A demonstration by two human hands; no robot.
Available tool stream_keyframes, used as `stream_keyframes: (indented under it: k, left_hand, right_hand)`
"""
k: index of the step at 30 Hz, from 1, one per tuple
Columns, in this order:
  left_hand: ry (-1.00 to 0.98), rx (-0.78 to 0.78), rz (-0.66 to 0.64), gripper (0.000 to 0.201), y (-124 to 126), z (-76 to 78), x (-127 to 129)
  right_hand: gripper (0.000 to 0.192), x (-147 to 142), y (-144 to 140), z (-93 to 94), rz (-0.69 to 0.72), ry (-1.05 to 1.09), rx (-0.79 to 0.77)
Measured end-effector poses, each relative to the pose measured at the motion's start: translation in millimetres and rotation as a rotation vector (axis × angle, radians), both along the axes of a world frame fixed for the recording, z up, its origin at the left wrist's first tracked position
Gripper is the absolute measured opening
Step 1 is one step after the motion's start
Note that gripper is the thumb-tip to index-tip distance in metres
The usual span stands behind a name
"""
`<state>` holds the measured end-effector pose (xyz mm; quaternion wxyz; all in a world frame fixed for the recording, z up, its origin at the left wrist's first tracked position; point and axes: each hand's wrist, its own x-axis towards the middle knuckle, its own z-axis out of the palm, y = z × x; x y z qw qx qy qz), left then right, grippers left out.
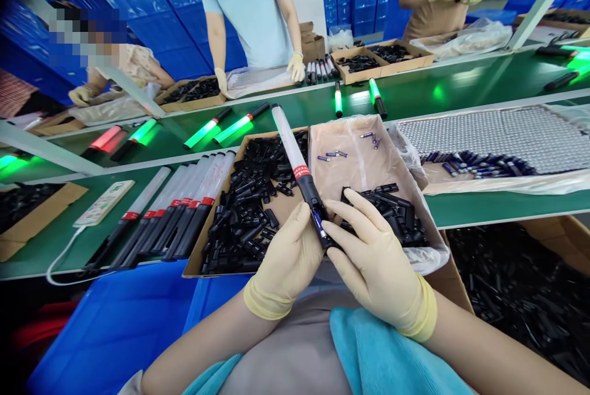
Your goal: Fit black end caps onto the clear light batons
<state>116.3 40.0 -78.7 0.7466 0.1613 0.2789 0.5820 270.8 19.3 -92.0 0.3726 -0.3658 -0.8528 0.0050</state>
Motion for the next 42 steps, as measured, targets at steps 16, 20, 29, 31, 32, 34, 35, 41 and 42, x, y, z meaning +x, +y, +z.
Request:
stream_keyframes:
  k: [16,20,29,31,32,34,35,41,42]
  left_hand:
    - [0.113,-0.179,-0.053,0.016,-2.4,9.6,-9.5]
    - [0.136,-0.162,-0.127,0.021,-4.8,4.1,-8.8]
    - [0.212,-0.015,-0.195,0.033,-11.2,4.4,-11.1]
    - [0.214,0.007,-0.207,0.041,-10.7,5.8,-8.5]
    - [0.215,0.014,-0.211,0.043,-10.4,6.3,-6.8]
    - [0.215,0.031,-0.218,0.045,-10.3,7.4,-3.9]
    - [0.214,0.04,-0.215,0.046,-10.6,8.3,-3.1]
    - [0.318,0.093,-0.153,0.026,-13.9,23.0,-6.2]
    - [0.327,0.092,-0.148,0.024,-13.9,25.0,-6.8]
  right_hand:
    - [0.039,139.1,101.7,15.3,-1.002,-0.44,-0.749]
    - [0.031,177.0,142.3,8.2,-1.026,-0.61,-0.936]
    - [0.025,125.9,105.8,46.6,-0.791,-0.621,-0.745]
    - [0.022,94.2,74.9,57.8,-0.492,-0.502,-0.52]
    - [0.02,77.4,60.1,61.6,-0.272,-0.42,-0.331]
    - [0.018,47.1,37.0,64.7,0.052,-0.319,0.033]
    - [0.019,35.3,29.6,64.3,0.15,-0.297,0.161]
    - [0.028,16.0,15.0,53.5,0.129,-0.294,0.239]
    - [0.03,15.6,12.2,52.4,0.116,-0.283,0.238]
